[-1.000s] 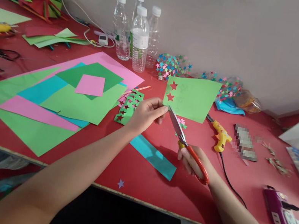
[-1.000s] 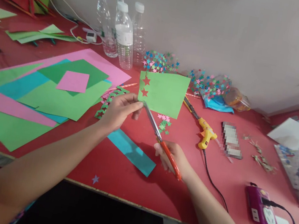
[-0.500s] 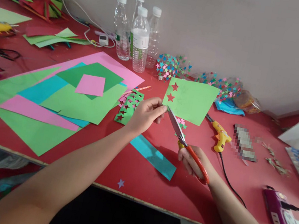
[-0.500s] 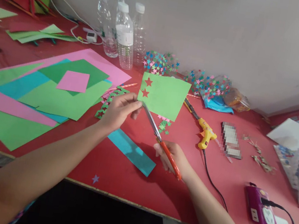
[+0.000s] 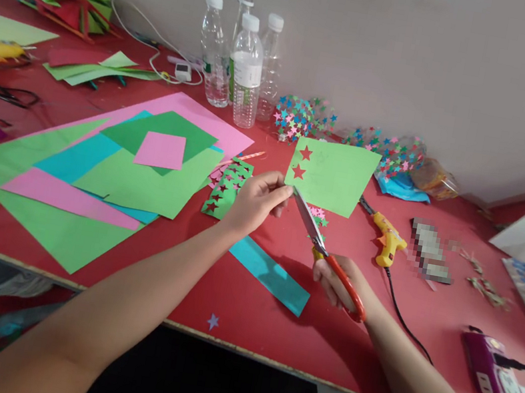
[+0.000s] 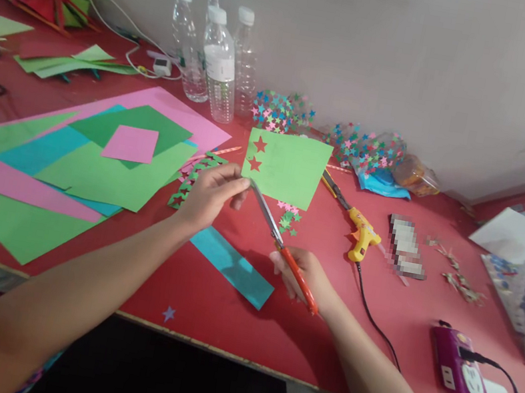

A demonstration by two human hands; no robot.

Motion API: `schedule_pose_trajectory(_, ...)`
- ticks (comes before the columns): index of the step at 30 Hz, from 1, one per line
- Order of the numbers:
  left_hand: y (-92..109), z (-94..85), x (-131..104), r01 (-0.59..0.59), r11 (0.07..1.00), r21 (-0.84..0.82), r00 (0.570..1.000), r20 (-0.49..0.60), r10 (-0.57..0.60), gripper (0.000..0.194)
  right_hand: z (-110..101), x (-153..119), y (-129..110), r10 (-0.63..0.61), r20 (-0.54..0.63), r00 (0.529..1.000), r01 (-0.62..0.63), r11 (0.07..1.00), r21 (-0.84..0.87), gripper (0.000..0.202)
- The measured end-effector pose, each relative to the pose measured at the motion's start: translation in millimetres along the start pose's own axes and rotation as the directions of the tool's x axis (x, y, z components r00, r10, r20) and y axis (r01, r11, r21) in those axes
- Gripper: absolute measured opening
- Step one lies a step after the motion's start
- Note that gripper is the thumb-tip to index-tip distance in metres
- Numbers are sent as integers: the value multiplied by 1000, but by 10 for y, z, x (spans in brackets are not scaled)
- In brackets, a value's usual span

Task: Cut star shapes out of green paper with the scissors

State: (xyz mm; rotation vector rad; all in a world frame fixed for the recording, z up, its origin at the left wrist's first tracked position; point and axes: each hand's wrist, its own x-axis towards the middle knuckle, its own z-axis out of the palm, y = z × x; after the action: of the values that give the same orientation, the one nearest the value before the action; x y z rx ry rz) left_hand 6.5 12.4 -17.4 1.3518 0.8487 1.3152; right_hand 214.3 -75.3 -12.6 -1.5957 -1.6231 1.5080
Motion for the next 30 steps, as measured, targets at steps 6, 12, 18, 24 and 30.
schedule_pose_trajectory(6,-13,-26,16,-25,1000,6,1000,-7,25,25,-9,17,37,-40,18,999,41,999,-17,44)
schedule_pose_trajectory(12,-40,15,-10,-40,999,-6,998,-48,40,27,4,25,78,-92,94,991,91,996,12,50)
schedule_pose_trajectory(18,-27,66,-61,-20,1000,-18,997,-71,19,24,-4,25,130,-146,133,980,140,989,52,53)
schedule_pose_trajectory(24,-58,90,-67,22,998,-57,997,-77,-26,21,4,30,127,-188,142,972,183,982,53,54)
schedule_pose_trajectory(30,-56,69,-65,10,998,-69,999,-45,-13,21,-35,12,68,-173,146,974,178,984,-22,56)
